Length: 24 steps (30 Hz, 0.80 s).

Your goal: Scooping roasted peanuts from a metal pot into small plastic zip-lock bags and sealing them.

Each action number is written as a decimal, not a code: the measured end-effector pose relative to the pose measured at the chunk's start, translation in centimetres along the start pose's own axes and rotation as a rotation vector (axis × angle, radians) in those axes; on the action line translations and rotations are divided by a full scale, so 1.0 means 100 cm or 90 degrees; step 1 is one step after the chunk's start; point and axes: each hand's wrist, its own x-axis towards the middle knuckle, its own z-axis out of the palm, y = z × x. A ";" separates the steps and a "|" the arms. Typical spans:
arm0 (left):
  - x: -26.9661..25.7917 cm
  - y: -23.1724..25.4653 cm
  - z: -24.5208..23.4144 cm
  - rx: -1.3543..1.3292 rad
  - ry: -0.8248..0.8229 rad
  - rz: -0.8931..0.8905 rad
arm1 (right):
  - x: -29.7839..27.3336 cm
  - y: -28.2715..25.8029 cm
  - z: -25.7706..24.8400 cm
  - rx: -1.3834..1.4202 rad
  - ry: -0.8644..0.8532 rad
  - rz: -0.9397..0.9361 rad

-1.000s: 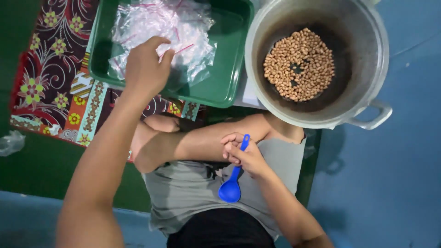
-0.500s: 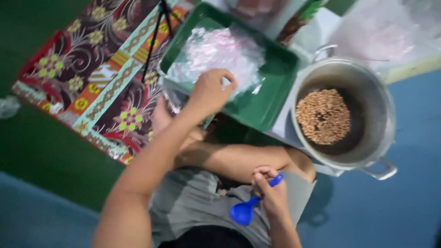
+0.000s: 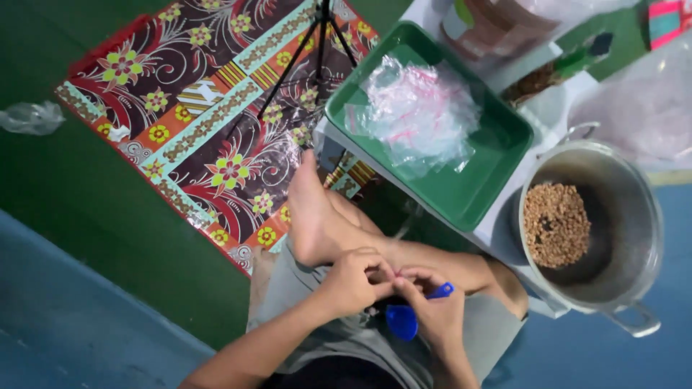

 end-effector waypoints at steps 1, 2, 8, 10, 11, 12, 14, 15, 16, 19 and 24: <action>0.000 -0.001 -0.003 -0.033 -0.021 -0.021 | 0.002 -0.003 0.002 -0.001 -0.013 0.016; -0.002 -0.003 -0.005 -0.066 -0.048 -0.045 | 0.000 -0.004 0.003 0.000 -0.021 0.036; 0.003 -0.008 -0.014 -0.150 -0.167 -0.141 | 0.002 -0.011 0.002 0.001 -0.010 0.085; 0.004 -0.028 -0.009 -0.191 -0.179 -0.142 | 0.006 -0.009 0.001 0.023 -0.011 0.090; 0.005 -0.038 -0.005 -0.232 -0.190 -0.146 | 0.008 -0.008 0.000 0.044 -0.014 0.097; 0.005 -0.041 -0.005 -0.232 -0.193 -0.147 | 0.010 -0.005 0.001 0.045 -0.012 0.098; 0.006 -0.046 -0.005 -0.304 -0.189 -0.109 | 0.014 0.000 0.001 -0.033 -0.023 0.055; 0.005 -0.047 -0.005 -0.303 -0.190 -0.109 | 0.014 0.002 0.003 -0.031 -0.022 0.055; 0.005 -0.048 -0.005 -0.287 -0.190 -0.105 | 0.015 0.004 0.005 -0.026 -0.029 0.058; 0.004 -0.042 -0.006 -0.237 -0.172 -0.101 | 0.017 -0.003 0.012 -0.009 -0.050 0.082; 0.002 -0.040 -0.003 -0.154 -0.133 -0.112 | 0.017 -0.001 0.013 0.007 -0.053 0.103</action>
